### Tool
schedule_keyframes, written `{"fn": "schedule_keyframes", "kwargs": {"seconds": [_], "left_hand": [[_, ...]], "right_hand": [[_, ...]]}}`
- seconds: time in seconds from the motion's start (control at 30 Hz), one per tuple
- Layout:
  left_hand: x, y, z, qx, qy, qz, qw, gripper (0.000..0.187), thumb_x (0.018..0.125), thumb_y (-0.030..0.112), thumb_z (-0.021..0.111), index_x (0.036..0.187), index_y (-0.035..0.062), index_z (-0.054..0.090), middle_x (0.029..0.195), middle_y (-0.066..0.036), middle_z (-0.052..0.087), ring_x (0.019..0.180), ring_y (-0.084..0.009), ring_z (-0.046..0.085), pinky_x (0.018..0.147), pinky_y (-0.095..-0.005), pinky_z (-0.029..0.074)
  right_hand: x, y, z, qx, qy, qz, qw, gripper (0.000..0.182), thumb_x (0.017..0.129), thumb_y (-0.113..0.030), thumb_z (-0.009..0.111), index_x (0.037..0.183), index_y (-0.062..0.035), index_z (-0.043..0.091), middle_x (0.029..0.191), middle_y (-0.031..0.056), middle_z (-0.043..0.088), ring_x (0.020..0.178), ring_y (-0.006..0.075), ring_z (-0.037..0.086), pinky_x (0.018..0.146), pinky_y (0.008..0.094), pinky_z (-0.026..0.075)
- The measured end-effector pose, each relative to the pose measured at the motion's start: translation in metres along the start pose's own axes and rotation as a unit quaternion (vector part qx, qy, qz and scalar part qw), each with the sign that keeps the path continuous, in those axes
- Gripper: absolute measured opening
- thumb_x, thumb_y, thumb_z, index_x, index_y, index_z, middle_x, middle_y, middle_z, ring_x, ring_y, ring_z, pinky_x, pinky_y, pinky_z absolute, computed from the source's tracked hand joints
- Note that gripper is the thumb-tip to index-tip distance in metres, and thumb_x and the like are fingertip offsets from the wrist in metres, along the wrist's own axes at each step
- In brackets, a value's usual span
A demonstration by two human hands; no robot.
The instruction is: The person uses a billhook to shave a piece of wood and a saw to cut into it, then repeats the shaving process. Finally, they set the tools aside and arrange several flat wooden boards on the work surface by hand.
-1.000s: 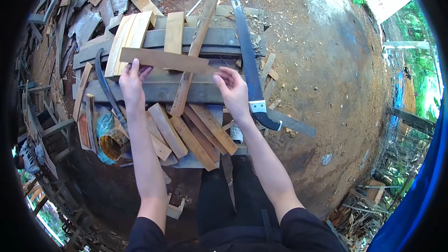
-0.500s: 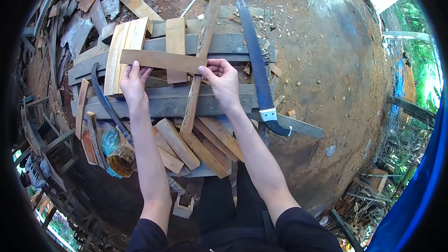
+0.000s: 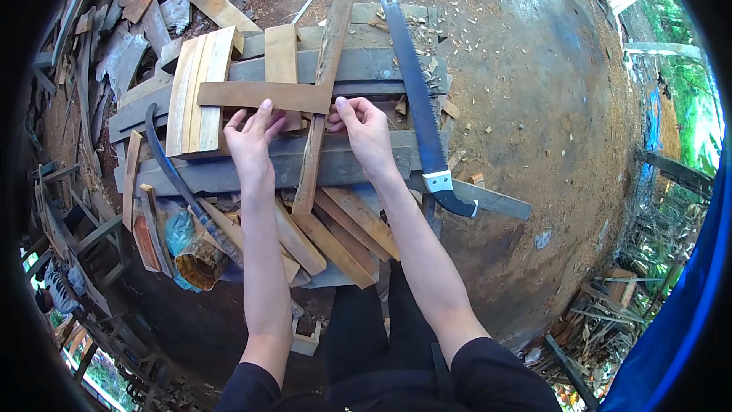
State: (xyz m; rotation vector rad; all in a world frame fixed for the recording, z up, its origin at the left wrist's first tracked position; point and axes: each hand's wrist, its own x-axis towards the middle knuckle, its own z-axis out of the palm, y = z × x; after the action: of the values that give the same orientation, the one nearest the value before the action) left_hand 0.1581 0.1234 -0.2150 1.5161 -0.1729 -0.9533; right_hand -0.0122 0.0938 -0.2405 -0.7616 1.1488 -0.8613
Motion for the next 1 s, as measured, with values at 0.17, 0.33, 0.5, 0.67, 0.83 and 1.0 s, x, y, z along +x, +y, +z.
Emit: {"fn": "schedule_keyframes", "kwargs": {"seconds": [0.17, 0.33, 0.5, 0.67, 0.83, 1.0], "left_hand": [[-0.001, -0.011, 0.007, -0.018, -0.055, -0.022, 0.998, 0.058, 0.091, 0.009, 0.072, 0.130, -0.0089, 0.033, 0.113, -0.022, 0.062, 0.096, -0.0279, 0.069, 0.081, -0.0344, 0.061], [-0.013, -0.008, -0.005, -0.025, -0.101, -0.032, 0.994, 0.044, 0.097, 0.017, 0.066, 0.126, -0.0081, 0.044, 0.110, -0.020, 0.064, 0.094, -0.0260, 0.070, 0.081, -0.0340, 0.060], [-0.082, -0.003, -0.034, 0.072, 0.019, 0.064, 0.995, 0.029, 0.100, 0.017, 0.061, 0.118, -0.0031, 0.051, 0.094, -0.011, 0.065, 0.086, -0.0179, 0.067, 0.075, -0.0280, 0.055], [-0.164, -0.048, -0.065, 0.100, 0.093, 0.061, 0.989, 0.016, 0.101, 0.016, 0.059, 0.107, 0.0016, 0.055, 0.086, -0.004, 0.061, 0.076, -0.0106, 0.060, 0.067, -0.0248, 0.049], [-0.209, -0.108, -0.063, 0.162, 0.017, -0.066, 0.984, 0.022, 0.098, 0.016, 0.065, 0.111, -0.0020, 0.062, 0.090, -0.005, 0.065, 0.076, -0.0094, 0.062, 0.066, -0.0235, 0.051], [-0.219, -0.125, -0.052, 0.283, 0.004, -0.026, 0.959, 0.031, 0.092, 0.019, 0.072, 0.110, -0.0054, 0.065, 0.082, -0.009, 0.070, 0.072, -0.0125, 0.066, 0.064, -0.0270, 0.054]], "right_hand": [[-0.004, -0.004, 0.005, -0.016, -0.018, -0.004, 1.000, 0.025, 0.098, -0.023, 0.066, 0.101, 0.0018, 0.065, 0.086, 0.0059, 0.068, 0.076, 0.0099, 0.063, 0.075, 0.0249, 0.052], [0.001, -0.003, 0.002, -0.042, -0.040, -0.010, 0.998, 0.021, 0.095, -0.018, 0.070, 0.101, 0.0018, 0.065, 0.088, 0.0042, 0.069, 0.079, 0.0084, 0.063, 0.074, 0.0246, 0.052], [-0.012, -0.006, -0.004, -0.063, -0.012, -0.026, 0.998, 0.023, 0.097, -0.023, 0.068, 0.096, 0.0003, 0.064, 0.081, 0.0039, 0.067, 0.075, 0.0095, 0.063, 0.073, 0.0250, 0.052], [-0.088, 0.006, -0.035, -0.207, 0.053, -0.019, 0.977, 0.025, 0.098, -0.023, 0.067, 0.089, 0.0010, 0.063, 0.074, 0.0043, 0.065, 0.067, 0.0060, 0.060, 0.061, 0.0238, 0.049], [-0.160, 0.060, -0.074, -0.498, -0.013, -0.239, 0.834, 0.044, 0.076, -0.017, 0.082, 0.111, 0.0018, 0.063, 0.100, 0.0167, 0.064, 0.096, 0.0339, 0.062, 0.082, 0.0406, 0.053], [-0.186, 0.080, -0.094, -0.476, -0.038, -0.141, 0.867, 0.059, 0.074, -0.012, 0.081, 0.125, 0.0031, 0.058, 0.114, 0.0194, 0.062, 0.107, 0.0369, 0.059, 0.095, 0.0435, 0.049]]}}
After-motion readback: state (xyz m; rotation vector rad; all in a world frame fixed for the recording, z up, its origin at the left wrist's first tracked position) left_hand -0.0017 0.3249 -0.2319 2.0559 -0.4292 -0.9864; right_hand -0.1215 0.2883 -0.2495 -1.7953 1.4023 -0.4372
